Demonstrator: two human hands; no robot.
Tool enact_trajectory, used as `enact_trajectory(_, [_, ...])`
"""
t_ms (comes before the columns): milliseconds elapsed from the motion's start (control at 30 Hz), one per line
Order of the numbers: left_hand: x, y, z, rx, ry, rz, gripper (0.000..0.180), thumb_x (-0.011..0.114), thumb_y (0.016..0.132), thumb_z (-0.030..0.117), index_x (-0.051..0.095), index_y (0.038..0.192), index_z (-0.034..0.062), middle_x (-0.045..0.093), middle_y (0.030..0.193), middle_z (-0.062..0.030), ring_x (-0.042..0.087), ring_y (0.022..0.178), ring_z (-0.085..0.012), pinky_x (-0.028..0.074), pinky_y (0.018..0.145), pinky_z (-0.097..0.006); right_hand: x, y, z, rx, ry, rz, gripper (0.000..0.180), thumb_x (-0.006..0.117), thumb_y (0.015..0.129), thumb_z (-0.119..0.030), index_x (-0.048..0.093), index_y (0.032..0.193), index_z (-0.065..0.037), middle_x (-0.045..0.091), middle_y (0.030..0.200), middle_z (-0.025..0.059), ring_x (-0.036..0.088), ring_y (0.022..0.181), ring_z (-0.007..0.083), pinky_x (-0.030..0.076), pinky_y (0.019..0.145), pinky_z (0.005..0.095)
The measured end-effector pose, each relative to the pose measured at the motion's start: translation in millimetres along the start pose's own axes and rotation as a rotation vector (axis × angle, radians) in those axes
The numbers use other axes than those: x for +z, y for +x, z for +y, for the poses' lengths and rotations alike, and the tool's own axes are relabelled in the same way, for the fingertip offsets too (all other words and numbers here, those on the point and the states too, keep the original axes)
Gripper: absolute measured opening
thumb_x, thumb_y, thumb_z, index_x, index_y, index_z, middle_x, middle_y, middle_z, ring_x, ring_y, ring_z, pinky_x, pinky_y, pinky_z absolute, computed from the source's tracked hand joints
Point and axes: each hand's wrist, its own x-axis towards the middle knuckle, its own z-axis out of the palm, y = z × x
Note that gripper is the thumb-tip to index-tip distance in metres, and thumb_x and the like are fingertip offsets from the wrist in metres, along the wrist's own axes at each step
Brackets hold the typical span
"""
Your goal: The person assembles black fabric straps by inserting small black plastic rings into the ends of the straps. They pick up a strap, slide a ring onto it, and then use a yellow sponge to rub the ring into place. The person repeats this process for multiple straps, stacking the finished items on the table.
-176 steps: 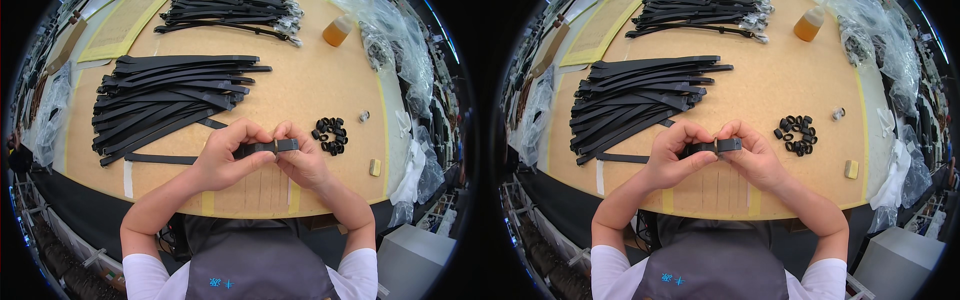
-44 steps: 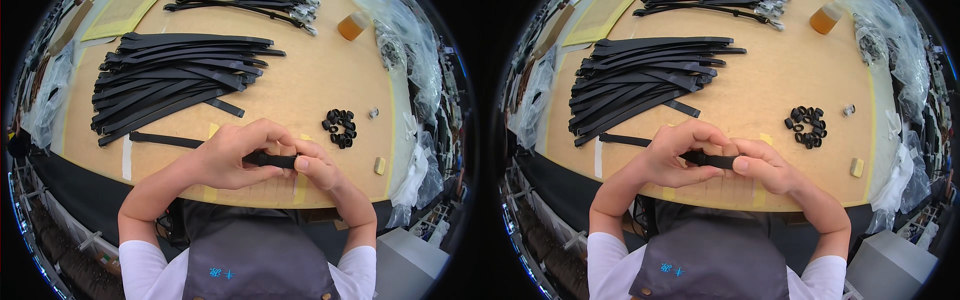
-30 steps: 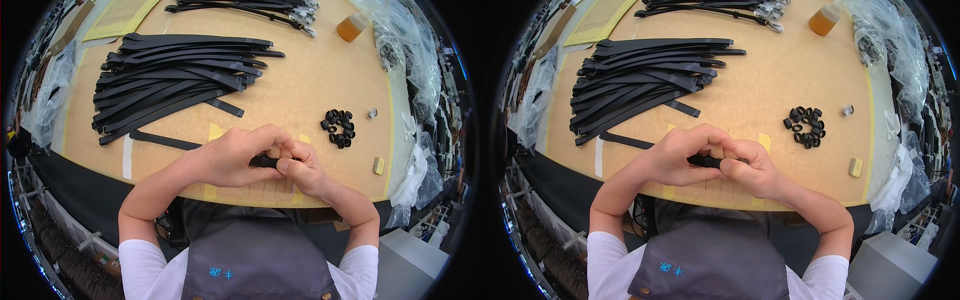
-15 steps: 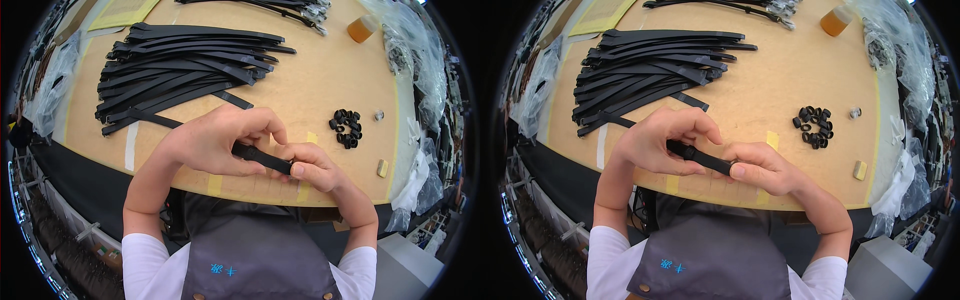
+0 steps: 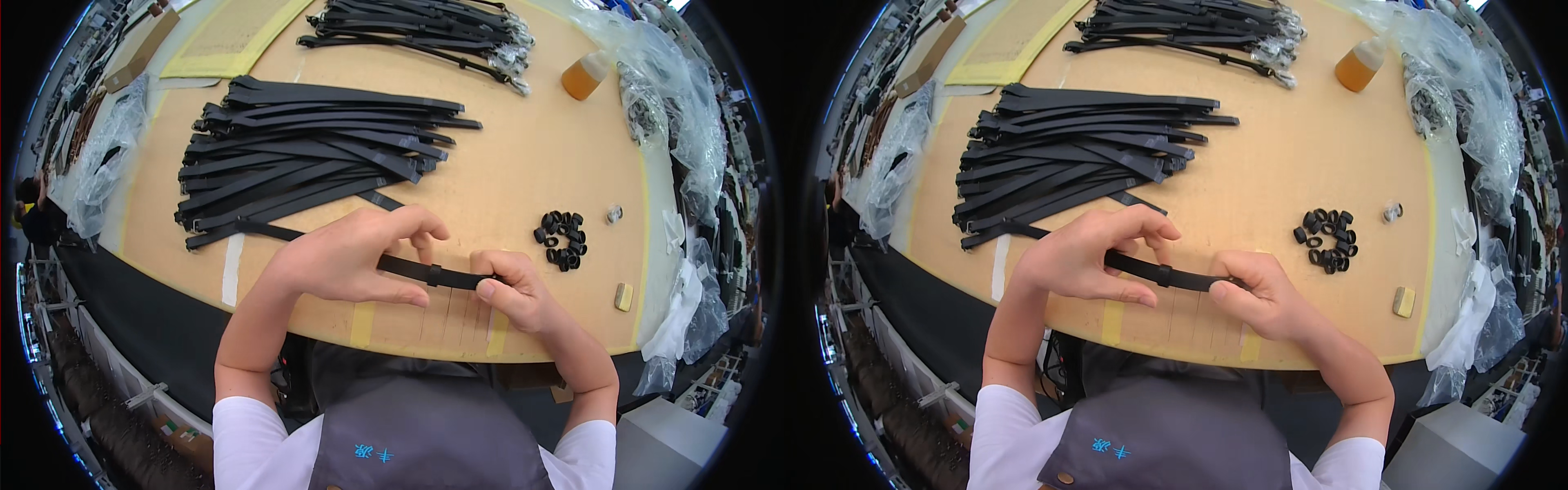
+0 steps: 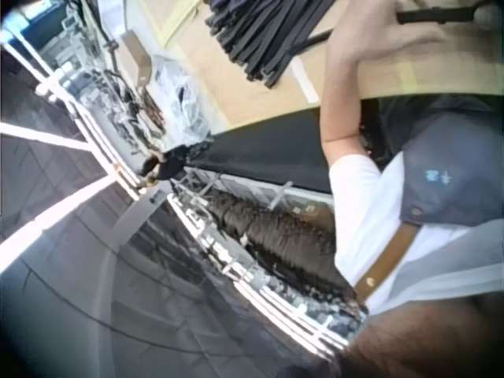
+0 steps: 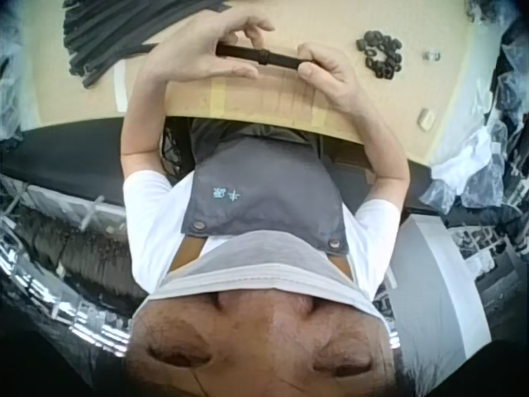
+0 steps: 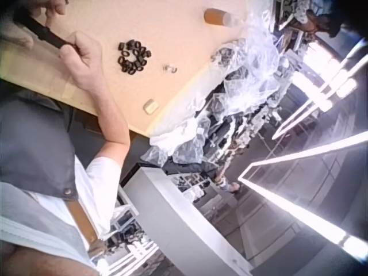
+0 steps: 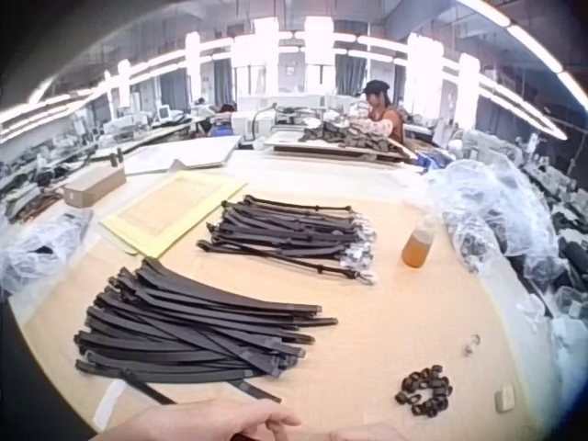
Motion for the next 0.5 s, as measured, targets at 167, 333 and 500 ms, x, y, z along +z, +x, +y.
enact_trajectory(167, [-76.2,-41.1,1.7,-0.198,0.317,0.149,0.037,0.081,0.082,0.015,0.064,0.111,0.0015,0.069,0.089,-0.0129,0.067,0.08,-0.0258,0.053,0.075,-0.032,-47.7,-2.9,-3.9,-0.153,-0.276,0.239,0.023,0.06,0.091,-0.015,0.052,0.073,-0.003,0.045,0.063,0.0013,0.039,0.059,0.009,0.032,0.054,0.0288])
enact_trajectory(333, [-150.2,-0.9,-18.5,-0.017,0.591,0.299,0.022,0.07,0.091,0.009,0.066,0.111,0.0003,0.069,0.098,-0.0109,0.065,0.091,-0.0224,0.051,0.083,-0.033,-112.2,76.3,-17.0,-0.067,-0.482,0.37,0.024,0.063,0.099,-0.022,0.062,0.086,-0.003,0.052,0.071,-0.0044,0.045,0.068,0.0052,0.037,0.061,0.0252])
enact_trajectory(500, [-204.4,76.8,-112.6,0.083,0.977,0.501,0.019,0.065,0.097,0.016,0.065,0.113,0.0046,0.067,0.106,-0.009,0.061,0.106,-0.0274,0.047,0.095,-0.038,-176.2,184.0,-1.3,-0.01,-0.626,0.572,0.024,0.066,0.098,-0.029,0.068,0.097,-0.005,0.058,0.078,-0.0026,0.051,0.076,0.0064,0.043,0.07,0.0238])
